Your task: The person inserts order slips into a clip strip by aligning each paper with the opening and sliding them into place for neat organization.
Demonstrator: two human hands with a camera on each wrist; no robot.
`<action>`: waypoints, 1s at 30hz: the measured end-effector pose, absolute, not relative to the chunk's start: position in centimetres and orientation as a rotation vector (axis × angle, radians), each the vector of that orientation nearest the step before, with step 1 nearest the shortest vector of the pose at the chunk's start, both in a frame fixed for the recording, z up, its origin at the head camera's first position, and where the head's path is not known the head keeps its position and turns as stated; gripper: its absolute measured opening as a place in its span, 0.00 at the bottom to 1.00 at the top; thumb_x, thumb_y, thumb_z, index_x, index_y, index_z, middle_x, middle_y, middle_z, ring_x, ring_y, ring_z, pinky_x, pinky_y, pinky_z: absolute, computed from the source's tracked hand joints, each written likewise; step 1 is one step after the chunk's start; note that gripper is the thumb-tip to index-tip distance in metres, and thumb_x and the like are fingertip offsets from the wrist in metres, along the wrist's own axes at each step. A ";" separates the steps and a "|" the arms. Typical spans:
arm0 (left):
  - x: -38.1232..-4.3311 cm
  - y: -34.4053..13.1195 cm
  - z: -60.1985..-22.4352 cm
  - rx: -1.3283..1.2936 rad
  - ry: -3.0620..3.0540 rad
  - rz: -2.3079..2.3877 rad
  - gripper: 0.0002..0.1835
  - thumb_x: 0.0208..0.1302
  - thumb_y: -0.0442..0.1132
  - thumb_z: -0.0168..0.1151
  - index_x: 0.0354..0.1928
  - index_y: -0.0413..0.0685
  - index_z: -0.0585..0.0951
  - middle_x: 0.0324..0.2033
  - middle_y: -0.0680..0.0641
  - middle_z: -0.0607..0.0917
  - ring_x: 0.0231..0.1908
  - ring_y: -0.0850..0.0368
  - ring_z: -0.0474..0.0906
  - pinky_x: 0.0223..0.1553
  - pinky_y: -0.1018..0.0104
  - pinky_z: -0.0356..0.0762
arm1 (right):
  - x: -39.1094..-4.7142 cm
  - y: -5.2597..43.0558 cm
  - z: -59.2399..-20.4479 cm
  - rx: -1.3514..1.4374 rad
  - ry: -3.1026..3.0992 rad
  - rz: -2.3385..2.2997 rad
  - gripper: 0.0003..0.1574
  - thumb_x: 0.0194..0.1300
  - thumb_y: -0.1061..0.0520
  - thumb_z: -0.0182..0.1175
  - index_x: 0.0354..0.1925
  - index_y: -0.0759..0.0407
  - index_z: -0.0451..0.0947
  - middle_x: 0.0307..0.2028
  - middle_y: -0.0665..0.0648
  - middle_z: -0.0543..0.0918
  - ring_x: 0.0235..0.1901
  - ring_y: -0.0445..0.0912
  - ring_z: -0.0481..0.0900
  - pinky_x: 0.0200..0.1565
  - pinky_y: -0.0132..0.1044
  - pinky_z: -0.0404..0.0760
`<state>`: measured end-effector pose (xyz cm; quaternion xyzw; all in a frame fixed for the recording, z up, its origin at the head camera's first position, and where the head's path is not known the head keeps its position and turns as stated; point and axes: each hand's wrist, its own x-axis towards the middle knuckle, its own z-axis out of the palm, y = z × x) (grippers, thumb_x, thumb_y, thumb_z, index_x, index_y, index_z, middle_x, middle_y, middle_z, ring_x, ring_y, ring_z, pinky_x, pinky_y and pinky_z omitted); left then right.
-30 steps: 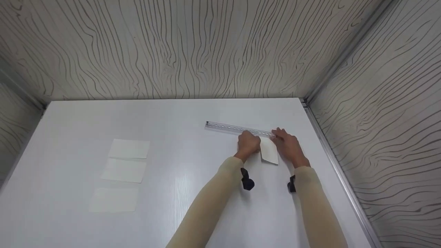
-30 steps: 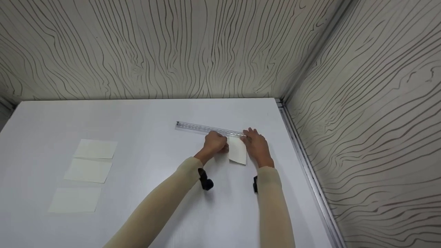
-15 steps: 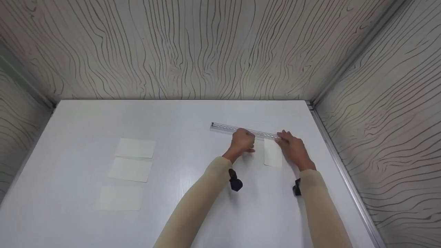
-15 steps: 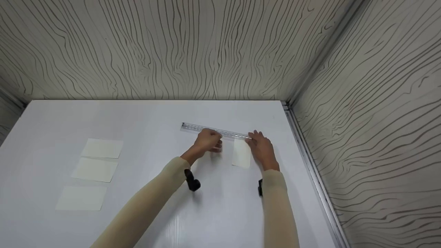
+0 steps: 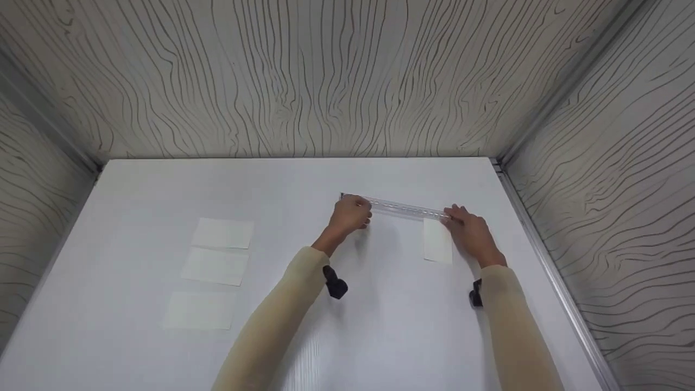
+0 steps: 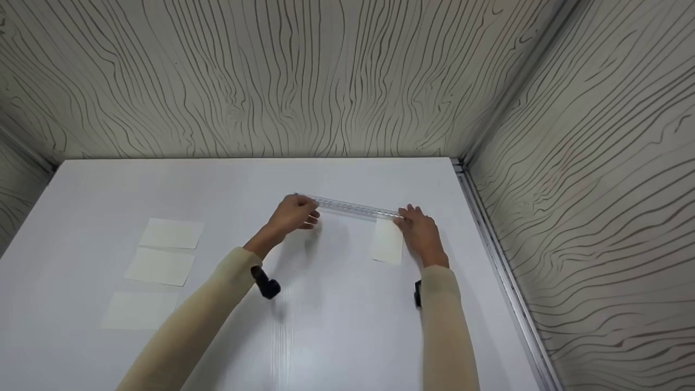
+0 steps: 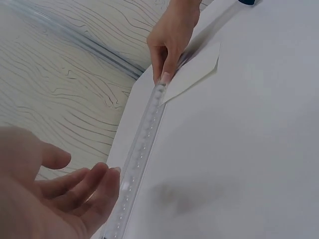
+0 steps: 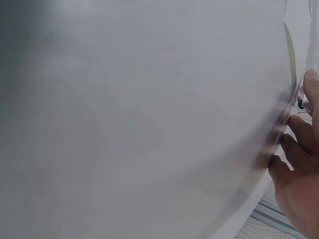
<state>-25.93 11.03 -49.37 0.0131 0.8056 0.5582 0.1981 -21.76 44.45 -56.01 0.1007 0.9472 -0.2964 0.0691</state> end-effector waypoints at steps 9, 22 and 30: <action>-27.1 5.0 -49.0 0.000 2.283 1.632 0.21 0.80 0.41 0.53 0.64 0.34 0.80 0.50 0.38 0.87 0.46 0.51 0.89 0.47 0.68 0.88 | -21.7 44.5 -55.7 0.308 2.847 -0.887 0.38 0.80 0.32 0.48 0.79 0.44 0.65 0.84 0.56 0.56 0.85 0.60 0.46 0.81 0.66 0.47; -28.0 -4.8 -48.6 0.115 2.546 1.495 0.18 0.81 0.41 0.55 0.60 0.36 0.82 0.51 0.35 0.87 0.48 0.48 0.91 0.47 0.64 0.87 | -21.4 44.8 -56.1 0.285 2.850 -0.911 0.37 0.81 0.33 0.48 0.78 0.45 0.66 0.84 0.57 0.56 0.85 0.60 0.45 0.81 0.65 0.46; -27.6 -10.9 -49.3 0.336 2.697 1.350 0.21 0.81 0.47 0.56 0.61 0.37 0.82 0.56 0.35 0.88 0.56 0.40 0.87 0.56 0.49 0.86 | -21.5 44.5 -56.4 0.314 2.844 -0.907 0.38 0.80 0.31 0.48 0.78 0.44 0.67 0.84 0.55 0.56 0.85 0.59 0.45 0.81 0.64 0.47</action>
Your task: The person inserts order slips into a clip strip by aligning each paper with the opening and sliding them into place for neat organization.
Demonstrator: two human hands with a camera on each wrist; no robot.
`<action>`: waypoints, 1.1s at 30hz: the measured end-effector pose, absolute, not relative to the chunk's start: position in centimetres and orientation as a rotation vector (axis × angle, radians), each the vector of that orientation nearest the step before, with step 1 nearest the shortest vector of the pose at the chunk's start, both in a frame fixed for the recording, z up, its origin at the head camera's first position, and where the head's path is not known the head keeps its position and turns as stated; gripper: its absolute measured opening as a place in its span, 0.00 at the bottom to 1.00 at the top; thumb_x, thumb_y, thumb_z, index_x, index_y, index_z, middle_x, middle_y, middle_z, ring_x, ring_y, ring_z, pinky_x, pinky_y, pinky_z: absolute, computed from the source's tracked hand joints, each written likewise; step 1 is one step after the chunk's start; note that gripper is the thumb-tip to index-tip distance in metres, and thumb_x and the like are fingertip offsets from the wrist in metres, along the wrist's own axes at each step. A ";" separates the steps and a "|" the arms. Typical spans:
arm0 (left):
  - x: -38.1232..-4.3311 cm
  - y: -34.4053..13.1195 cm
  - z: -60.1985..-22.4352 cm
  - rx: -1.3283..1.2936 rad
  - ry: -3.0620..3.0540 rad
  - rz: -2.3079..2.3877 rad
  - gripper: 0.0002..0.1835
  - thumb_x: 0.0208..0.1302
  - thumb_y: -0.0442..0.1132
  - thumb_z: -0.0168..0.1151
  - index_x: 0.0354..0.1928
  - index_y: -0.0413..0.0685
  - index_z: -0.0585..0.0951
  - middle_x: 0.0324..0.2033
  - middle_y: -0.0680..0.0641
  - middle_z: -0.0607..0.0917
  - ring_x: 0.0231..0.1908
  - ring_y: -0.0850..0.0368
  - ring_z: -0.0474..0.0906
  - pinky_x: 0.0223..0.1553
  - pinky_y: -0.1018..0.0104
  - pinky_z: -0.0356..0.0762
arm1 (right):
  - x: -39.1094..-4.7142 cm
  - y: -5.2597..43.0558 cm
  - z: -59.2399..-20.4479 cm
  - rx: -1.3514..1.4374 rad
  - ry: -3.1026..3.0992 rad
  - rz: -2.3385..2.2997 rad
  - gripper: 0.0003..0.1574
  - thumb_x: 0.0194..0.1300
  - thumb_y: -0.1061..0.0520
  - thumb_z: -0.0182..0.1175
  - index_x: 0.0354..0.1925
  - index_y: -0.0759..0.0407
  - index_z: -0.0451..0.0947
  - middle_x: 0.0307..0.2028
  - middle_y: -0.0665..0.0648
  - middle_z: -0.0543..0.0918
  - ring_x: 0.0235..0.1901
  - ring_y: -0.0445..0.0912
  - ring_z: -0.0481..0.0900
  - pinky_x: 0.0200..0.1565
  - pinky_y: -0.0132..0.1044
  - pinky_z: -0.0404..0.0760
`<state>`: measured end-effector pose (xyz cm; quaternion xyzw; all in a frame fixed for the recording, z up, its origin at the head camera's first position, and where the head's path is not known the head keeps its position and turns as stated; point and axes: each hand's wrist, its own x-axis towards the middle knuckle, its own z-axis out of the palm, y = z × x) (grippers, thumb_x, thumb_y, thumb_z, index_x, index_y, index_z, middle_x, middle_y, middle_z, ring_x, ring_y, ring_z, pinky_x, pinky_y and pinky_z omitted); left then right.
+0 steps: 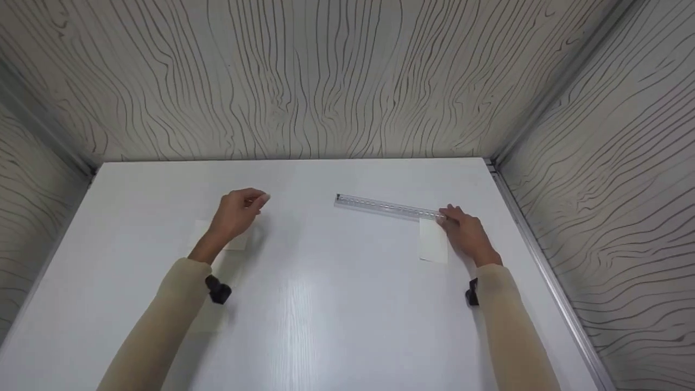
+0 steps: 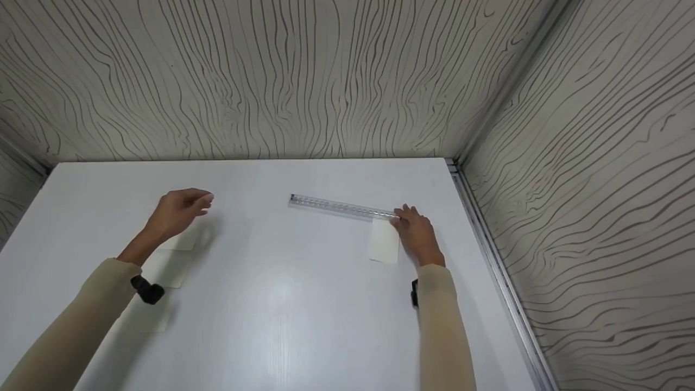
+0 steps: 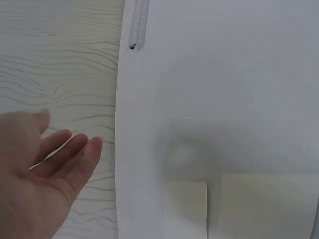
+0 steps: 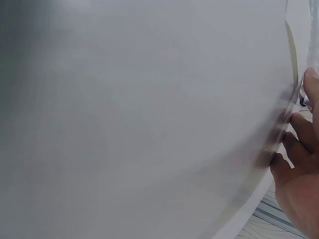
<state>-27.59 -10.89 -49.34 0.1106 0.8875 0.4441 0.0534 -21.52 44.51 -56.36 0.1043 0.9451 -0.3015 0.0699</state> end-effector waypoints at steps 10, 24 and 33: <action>-26.6 -16.6 -51.3 0.492 2.797 1.183 0.22 0.79 0.46 0.60 0.64 0.37 0.81 0.63 0.35 0.84 0.66 0.37 0.79 0.68 0.42 0.77 | -21.6 44.6 -56.1 0.316 2.837 -0.890 0.36 0.81 0.33 0.47 0.78 0.44 0.66 0.84 0.55 0.55 0.85 0.59 0.45 0.81 0.64 0.46; -24.9 -18.8 -53.8 0.527 2.932 0.829 0.37 0.72 0.57 0.67 0.70 0.35 0.75 0.75 0.32 0.69 0.76 0.32 0.65 0.74 0.36 0.67 | -21.6 44.6 -56.4 0.290 2.850 -0.891 0.36 0.81 0.33 0.47 0.78 0.45 0.67 0.84 0.56 0.56 0.85 0.59 0.45 0.82 0.64 0.46; -24.7 -19.2 -55.1 0.581 2.931 0.759 0.37 0.71 0.54 0.68 0.71 0.34 0.73 0.71 0.32 0.73 0.74 0.32 0.67 0.73 0.38 0.68 | -21.8 44.5 -56.3 0.316 2.846 -0.853 0.37 0.80 0.31 0.48 0.78 0.43 0.66 0.84 0.56 0.56 0.85 0.60 0.46 0.81 0.65 0.48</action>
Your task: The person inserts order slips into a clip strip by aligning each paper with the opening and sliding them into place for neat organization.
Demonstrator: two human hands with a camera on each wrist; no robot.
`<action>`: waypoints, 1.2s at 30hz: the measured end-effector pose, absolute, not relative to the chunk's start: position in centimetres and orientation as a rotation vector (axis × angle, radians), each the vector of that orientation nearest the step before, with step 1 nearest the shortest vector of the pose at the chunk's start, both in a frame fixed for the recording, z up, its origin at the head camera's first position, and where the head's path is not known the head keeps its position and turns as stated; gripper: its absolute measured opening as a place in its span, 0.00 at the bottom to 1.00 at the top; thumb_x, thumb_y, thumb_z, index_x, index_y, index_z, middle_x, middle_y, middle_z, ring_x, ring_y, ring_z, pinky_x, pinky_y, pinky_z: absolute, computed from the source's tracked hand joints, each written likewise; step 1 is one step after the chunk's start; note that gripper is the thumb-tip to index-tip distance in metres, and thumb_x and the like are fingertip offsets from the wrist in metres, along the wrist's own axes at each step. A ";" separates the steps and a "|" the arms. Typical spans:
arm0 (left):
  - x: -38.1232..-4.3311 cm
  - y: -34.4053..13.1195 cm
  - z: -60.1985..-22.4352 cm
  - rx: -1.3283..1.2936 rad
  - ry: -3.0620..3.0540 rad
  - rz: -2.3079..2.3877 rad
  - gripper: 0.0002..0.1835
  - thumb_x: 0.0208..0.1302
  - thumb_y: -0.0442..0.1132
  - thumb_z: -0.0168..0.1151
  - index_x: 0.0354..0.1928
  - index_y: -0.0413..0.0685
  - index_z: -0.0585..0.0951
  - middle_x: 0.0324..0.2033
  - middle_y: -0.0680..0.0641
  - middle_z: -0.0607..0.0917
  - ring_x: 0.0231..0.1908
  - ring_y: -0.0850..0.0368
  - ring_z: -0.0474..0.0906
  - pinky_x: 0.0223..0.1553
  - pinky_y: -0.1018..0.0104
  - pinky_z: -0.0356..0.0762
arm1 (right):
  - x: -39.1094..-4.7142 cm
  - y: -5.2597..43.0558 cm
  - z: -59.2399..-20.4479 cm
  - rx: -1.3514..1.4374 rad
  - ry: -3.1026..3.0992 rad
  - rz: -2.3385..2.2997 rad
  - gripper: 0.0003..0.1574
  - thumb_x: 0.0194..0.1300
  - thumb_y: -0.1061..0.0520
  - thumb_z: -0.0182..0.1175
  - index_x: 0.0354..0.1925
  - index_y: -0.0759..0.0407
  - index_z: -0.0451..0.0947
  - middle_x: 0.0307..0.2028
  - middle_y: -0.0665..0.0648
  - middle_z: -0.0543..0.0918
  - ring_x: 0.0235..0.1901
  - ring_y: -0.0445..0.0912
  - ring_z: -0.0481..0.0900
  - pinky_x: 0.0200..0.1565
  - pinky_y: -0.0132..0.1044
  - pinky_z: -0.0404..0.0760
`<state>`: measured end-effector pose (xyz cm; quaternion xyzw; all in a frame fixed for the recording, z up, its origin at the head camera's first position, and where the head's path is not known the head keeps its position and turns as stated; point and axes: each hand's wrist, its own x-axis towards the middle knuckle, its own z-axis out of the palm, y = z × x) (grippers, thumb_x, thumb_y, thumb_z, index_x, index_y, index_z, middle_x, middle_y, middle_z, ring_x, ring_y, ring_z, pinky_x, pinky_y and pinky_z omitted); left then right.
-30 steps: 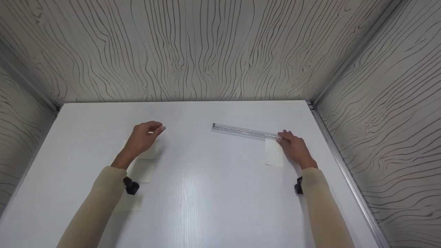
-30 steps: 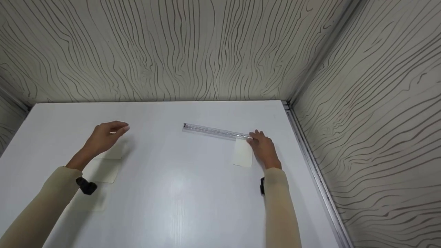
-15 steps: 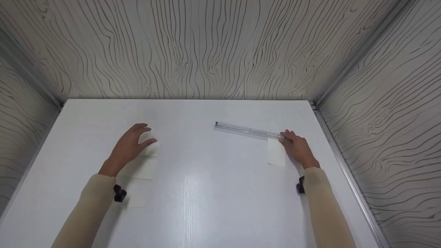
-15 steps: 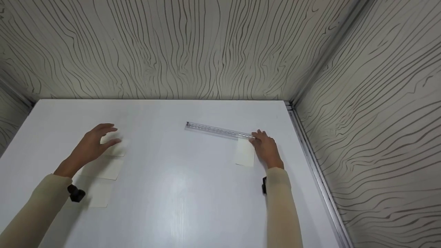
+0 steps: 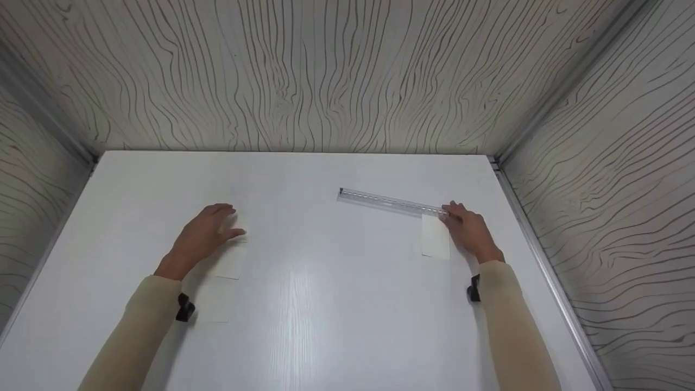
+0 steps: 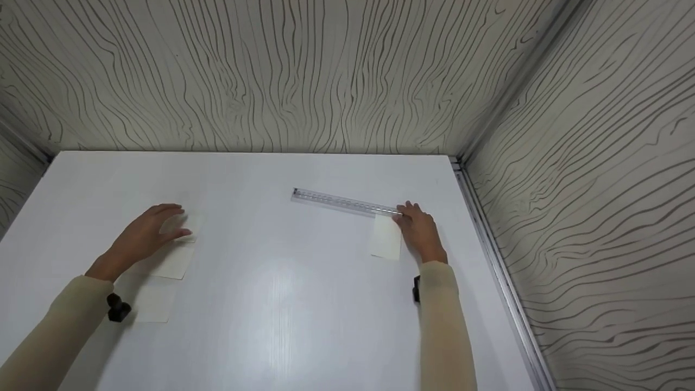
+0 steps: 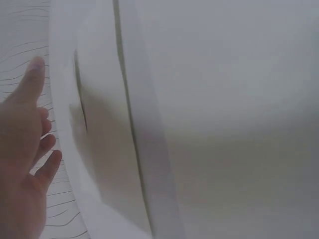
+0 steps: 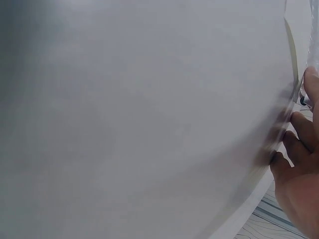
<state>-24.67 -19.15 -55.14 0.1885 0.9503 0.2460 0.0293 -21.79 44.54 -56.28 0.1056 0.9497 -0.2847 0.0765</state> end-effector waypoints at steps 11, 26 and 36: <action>-24.8 -19.5 -55.6 0.604 2.938 0.725 0.35 0.71 0.51 0.69 0.70 0.34 0.74 0.69 0.31 0.75 0.73 0.32 0.68 0.73 0.38 0.69 | -21.6 44.5 -56.0 0.315 2.838 -0.867 0.37 0.81 0.32 0.47 0.79 0.43 0.65 0.84 0.55 0.55 0.85 0.60 0.45 0.81 0.65 0.46; -24.6 -20.0 -55.6 0.582 2.907 0.715 0.40 0.68 0.55 0.71 0.71 0.33 0.73 0.71 0.32 0.73 0.75 0.33 0.65 0.75 0.39 0.66 | -21.5 44.7 -56.2 0.289 2.856 -0.893 0.37 0.81 0.32 0.47 0.78 0.45 0.66 0.84 0.56 0.55 0.85 0.59 0.45 0.81 0.64 0.47; -25.0 -19.5 -55.9 0.555 2.891 0.686 0.43 0.68 0.58 0.70 0.73 0.33 0.71 0.73 0.32 0.72 0.75 0.33 0.65 0.76 0.40 0.64 | -21.3 44.4 -56.0 0.303 2.857 -0.926 0.35 0.82 0.35 0.48 0.78 0.45 0.66 0.84 0.56 0.56 0.85 0.59 0.46 0.81 0.64 0.47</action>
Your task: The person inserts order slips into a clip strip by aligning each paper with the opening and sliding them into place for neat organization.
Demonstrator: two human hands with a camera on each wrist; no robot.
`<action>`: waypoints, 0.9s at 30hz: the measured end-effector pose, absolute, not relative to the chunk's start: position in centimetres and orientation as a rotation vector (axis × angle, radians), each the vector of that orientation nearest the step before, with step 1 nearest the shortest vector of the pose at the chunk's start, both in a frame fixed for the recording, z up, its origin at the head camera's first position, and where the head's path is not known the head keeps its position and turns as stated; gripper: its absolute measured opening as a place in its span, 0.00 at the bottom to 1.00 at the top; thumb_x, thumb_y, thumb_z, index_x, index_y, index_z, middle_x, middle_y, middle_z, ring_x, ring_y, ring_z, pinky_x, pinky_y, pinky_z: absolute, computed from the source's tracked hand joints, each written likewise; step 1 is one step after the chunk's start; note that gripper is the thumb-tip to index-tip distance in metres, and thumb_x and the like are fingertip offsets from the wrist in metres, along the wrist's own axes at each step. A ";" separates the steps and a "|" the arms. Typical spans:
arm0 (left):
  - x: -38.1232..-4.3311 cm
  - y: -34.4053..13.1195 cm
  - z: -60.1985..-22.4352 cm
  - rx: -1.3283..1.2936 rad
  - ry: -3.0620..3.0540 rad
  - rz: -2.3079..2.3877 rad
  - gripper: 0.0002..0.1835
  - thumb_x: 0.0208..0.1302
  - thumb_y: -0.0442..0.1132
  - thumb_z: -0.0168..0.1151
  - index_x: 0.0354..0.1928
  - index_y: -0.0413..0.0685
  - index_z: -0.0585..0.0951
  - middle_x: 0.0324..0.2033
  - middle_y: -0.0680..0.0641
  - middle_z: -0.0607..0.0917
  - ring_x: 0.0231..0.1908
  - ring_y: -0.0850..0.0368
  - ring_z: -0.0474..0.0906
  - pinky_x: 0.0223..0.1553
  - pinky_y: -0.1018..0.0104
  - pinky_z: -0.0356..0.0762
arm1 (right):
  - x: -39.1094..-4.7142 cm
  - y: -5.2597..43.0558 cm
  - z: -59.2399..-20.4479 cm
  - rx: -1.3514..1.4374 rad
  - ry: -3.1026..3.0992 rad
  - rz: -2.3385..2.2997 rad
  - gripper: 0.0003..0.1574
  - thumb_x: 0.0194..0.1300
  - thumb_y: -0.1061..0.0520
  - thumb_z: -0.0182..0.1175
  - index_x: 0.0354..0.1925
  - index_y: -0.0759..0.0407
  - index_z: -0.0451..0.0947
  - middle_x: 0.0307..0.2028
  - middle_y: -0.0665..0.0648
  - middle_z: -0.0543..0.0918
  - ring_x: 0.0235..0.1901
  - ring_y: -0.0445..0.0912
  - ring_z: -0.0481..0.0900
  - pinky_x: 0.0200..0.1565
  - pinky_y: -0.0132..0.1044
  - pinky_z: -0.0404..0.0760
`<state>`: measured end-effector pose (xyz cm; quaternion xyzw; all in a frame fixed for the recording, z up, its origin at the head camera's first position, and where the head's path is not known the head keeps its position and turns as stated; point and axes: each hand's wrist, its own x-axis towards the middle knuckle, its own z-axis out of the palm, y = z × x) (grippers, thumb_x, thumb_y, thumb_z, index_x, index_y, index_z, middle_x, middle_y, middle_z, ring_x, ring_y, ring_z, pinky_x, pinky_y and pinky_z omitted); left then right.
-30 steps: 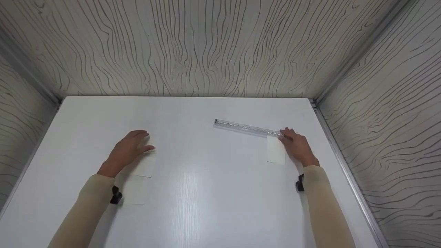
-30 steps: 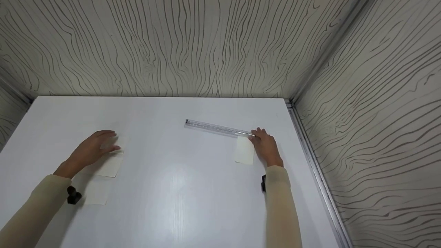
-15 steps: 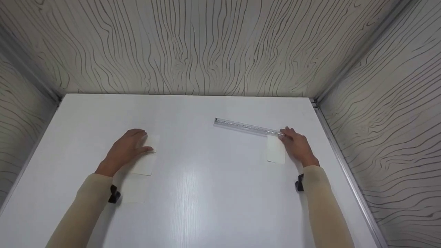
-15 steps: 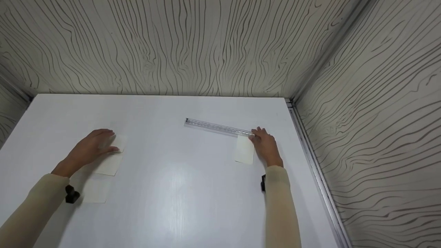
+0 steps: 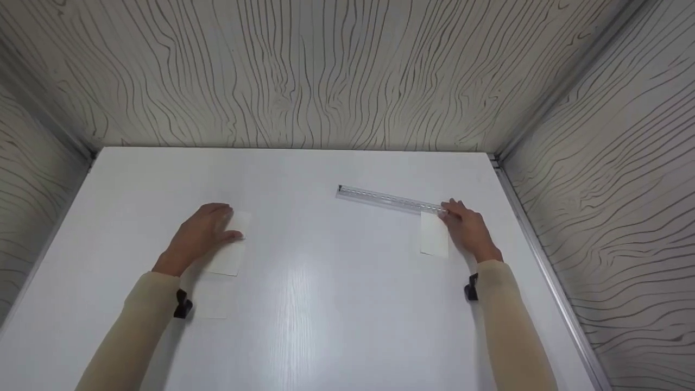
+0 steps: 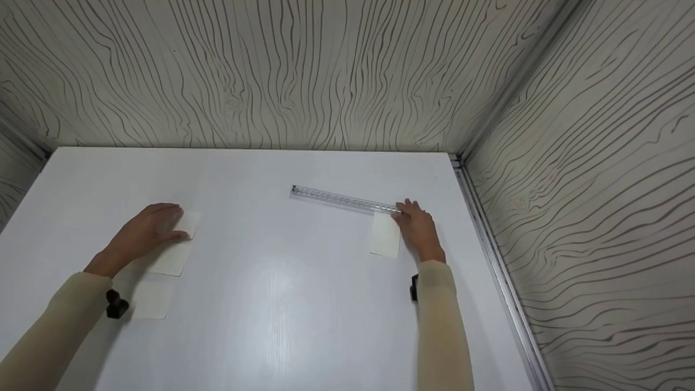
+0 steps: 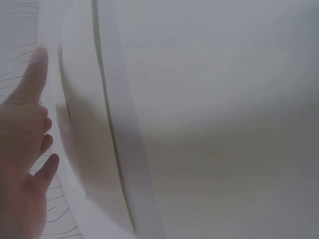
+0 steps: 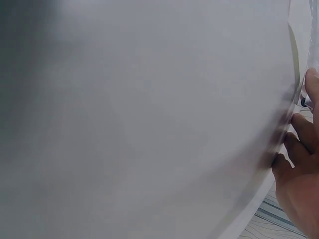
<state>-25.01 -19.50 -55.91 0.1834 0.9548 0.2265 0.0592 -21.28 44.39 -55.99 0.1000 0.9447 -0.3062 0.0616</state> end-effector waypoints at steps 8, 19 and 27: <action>-25.4 -19.5 -56.2 0.551 2.864 0.610 0.46 0.68 0.57 0.70 0.77 0.33 0.66 0.76 0.32 0.68 0.78 0.33 0.60 0.78 0.39 0.59 | -21.2 44.4 -56.0 0.303 2.869 -0.912 0.36 0.82 0.35 0.47 0.79 0.45 0.65 0.84 0.55 0.55 0.85 0.58 0.46 0.82 0.63 0.47; -25.9 -19.5 -56.2 0.514 2.832 0.678 0.49 0.66 0.59 0.71 0.78 0.36 0.64 0.79 0.34 0.64 0.80 0.34 0.56 0.80 0.38 0.55 | -21.4 44.5 -56.3 0.306 2.856 -0.924 0.36 0.81 0.35 0.49 0.79 0.46 0.65 0.84 0.56 0.55 0.85 0.58 0.45 0.82 0.63 0.46; -26.1 -19.2 -56.3 0.524 2.861 0.677 0.50 0.62 0.57 0.75 0.77 0.35 0.66 0.78 0.34 0.66 0.79 0.34 0.58 0.79 0.38 0.58 | -21.4 44.5 -56.4 0.296 2.865 -0.917 0.36 0.81 0.36 0.50 0.78 0.46 0.66 0.84 0.56 0.56 0.85 0.58 0.46 0.82 0.63 0.47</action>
